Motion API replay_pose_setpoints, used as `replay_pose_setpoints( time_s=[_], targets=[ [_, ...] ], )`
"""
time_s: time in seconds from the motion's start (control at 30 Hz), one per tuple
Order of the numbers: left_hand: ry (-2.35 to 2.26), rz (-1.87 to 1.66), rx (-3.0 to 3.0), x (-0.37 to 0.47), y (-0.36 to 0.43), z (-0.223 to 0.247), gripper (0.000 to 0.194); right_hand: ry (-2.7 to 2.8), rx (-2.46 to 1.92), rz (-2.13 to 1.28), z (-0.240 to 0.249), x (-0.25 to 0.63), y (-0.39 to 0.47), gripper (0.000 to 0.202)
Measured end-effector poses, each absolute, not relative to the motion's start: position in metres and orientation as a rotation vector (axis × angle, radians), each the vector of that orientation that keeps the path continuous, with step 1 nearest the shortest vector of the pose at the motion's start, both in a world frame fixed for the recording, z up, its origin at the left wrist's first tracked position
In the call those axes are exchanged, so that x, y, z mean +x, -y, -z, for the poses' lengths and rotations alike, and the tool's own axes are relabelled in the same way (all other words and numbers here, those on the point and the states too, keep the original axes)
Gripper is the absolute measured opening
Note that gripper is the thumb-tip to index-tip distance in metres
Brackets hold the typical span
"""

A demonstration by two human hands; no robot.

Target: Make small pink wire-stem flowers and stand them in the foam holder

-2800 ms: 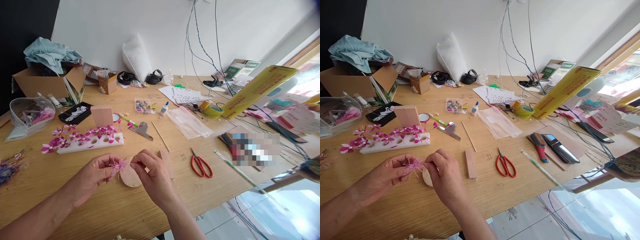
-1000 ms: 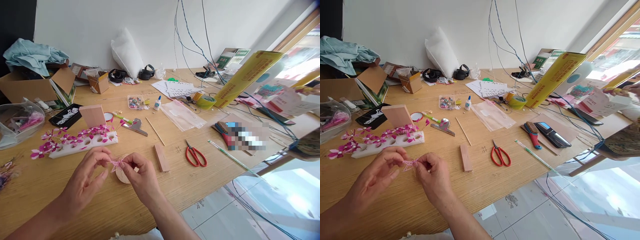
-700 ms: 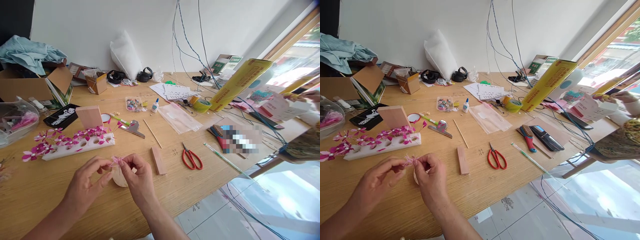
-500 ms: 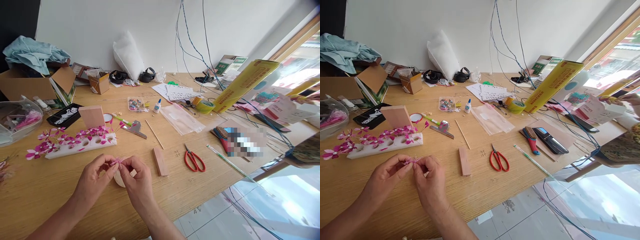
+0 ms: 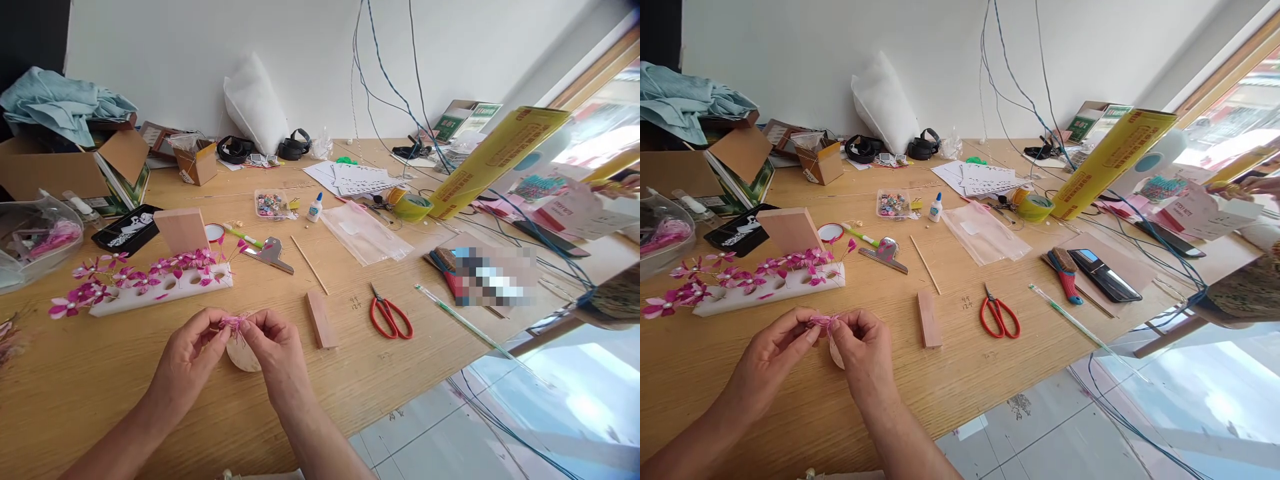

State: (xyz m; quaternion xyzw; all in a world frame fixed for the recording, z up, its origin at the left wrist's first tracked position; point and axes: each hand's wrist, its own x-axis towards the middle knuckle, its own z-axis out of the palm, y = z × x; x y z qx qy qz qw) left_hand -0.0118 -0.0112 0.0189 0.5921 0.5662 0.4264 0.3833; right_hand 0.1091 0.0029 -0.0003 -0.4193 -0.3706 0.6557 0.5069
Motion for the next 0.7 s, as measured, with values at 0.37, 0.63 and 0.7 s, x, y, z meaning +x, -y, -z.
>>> replay_pose_setpoints(
  time_s=[0.37,0.63,0.7],
  targets=[
    [-1.456,-1.186,1.468,-0.009,0.011,-0.007,0.007,1.063,-1.102,-1.416,0.006,0.107,-0.002,0.019],
    [-1.413,-1.184,1.617,-0.011,0.008,-0.003,0.006,1.000,-1.018,-1.491,0.015,0.107,-0.006,0.017],
    [-1.374,-1.192,1.623,-0.011,0.009,-0.002,0.007,0.978,-1.008,-1.505,0.015,0.108,-0.006,0.016]
  ],
)
